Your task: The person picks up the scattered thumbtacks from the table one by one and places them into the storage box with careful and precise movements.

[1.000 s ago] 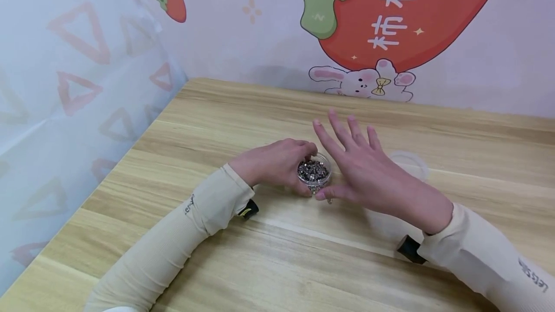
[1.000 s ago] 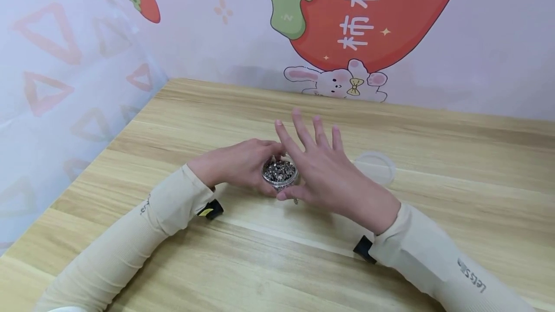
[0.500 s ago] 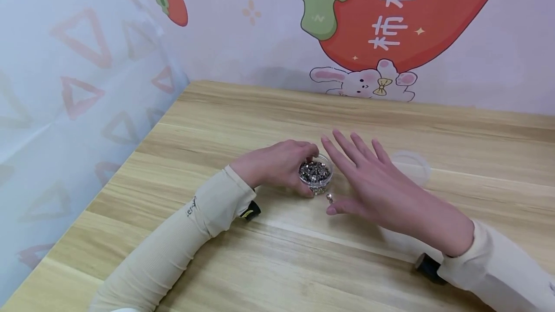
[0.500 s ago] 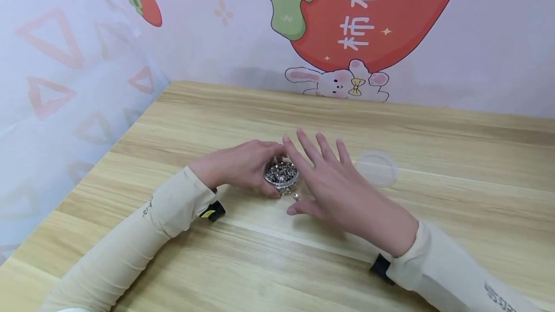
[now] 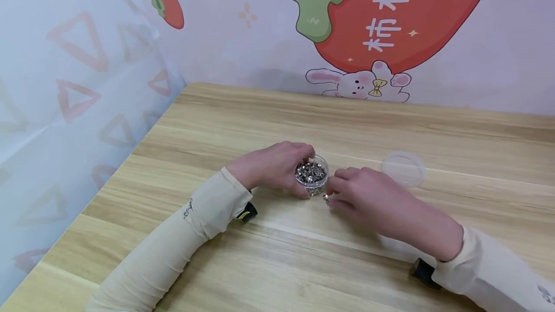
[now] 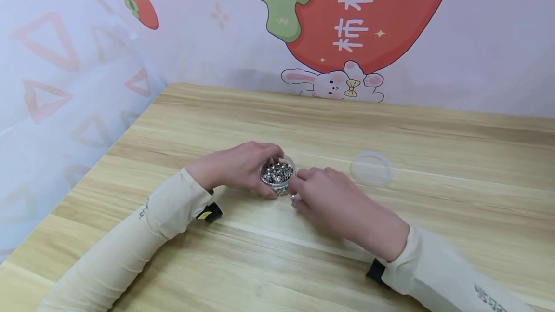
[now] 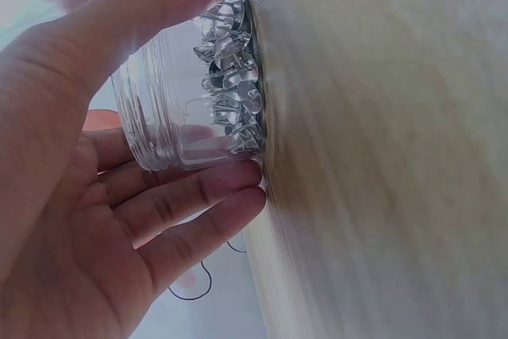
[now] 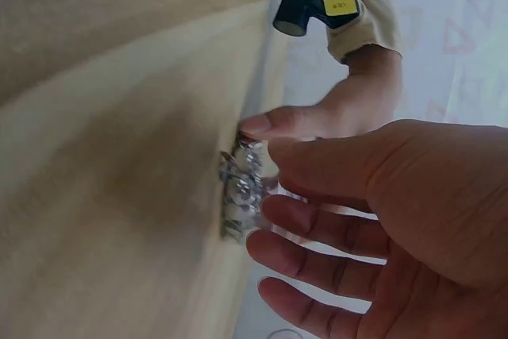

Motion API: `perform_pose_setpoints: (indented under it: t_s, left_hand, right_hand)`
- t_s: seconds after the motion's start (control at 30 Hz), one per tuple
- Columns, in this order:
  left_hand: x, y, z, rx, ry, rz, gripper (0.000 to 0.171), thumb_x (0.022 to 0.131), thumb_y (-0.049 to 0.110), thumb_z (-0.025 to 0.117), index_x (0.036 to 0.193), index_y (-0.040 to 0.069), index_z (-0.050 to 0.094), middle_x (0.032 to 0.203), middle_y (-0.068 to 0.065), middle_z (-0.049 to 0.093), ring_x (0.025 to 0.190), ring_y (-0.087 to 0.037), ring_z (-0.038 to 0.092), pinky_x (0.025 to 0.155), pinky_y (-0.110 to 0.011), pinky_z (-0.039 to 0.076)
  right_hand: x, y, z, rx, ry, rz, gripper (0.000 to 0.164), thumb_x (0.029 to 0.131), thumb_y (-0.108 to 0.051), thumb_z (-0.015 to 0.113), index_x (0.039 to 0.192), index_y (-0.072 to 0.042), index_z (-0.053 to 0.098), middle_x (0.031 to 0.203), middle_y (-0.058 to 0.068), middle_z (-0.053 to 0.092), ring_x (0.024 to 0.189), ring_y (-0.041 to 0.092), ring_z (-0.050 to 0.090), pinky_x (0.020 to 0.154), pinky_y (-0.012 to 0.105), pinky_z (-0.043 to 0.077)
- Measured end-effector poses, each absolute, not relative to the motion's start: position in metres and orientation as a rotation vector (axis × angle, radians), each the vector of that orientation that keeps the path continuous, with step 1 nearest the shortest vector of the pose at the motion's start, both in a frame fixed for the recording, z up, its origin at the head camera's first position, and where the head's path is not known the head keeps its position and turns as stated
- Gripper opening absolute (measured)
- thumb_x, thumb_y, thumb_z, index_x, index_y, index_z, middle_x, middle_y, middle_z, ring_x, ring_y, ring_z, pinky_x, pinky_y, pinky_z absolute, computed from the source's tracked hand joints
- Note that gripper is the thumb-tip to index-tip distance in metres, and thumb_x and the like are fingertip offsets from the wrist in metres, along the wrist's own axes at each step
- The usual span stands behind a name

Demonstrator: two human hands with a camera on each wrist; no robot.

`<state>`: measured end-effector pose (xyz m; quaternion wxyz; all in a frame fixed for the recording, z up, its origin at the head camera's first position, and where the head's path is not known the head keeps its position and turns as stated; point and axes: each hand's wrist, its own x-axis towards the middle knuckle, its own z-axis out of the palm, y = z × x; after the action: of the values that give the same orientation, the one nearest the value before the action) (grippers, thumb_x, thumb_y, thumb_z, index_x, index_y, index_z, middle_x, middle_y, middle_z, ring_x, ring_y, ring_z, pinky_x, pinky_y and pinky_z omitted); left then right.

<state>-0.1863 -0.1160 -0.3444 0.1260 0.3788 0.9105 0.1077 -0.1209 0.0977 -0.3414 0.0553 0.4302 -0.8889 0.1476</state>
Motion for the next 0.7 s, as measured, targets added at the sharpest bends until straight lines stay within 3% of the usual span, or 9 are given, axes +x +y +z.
perform_pose_setpoints:
  t_s: [0.3,0.7]
  left_hand:
    - [-0.185,-0.117,-0.344,1.088,2.671,0.310,0.067,0.067,0.043,0.081,0.119,0.012,0.053,0.114,0.000,0.062,0.098,-0.013,0.057,0.088,-0.030,0.052]
    - [-0.185,-0.117,-0.344,1.087,2.661,0.307,0.067,0.068,0.042,0.082,0.120,0.011,0.053,0.115,-0.002,0.063,0.099,-0.013,0.057,0.089,-0.030,0.052]
  right_hand:
    - [-0.122,0.091,-0.355,1.386,-2.672,0.440,0.019,0.082,-0.006,0.073,0.074,-0.018,0.060,0.070,-0.007,0.055,0.058,0.010,0.048,0.050,0.031,0.049]
    - [-0.122,0.087,-0.360,1.367,-2.702,0.532,0.024,0.084,0.001,0.067,0.070,-0.016,0.058,0.067,-0.007,0.052,0.057,0.007,0.045,0.049,0.025,0.046]
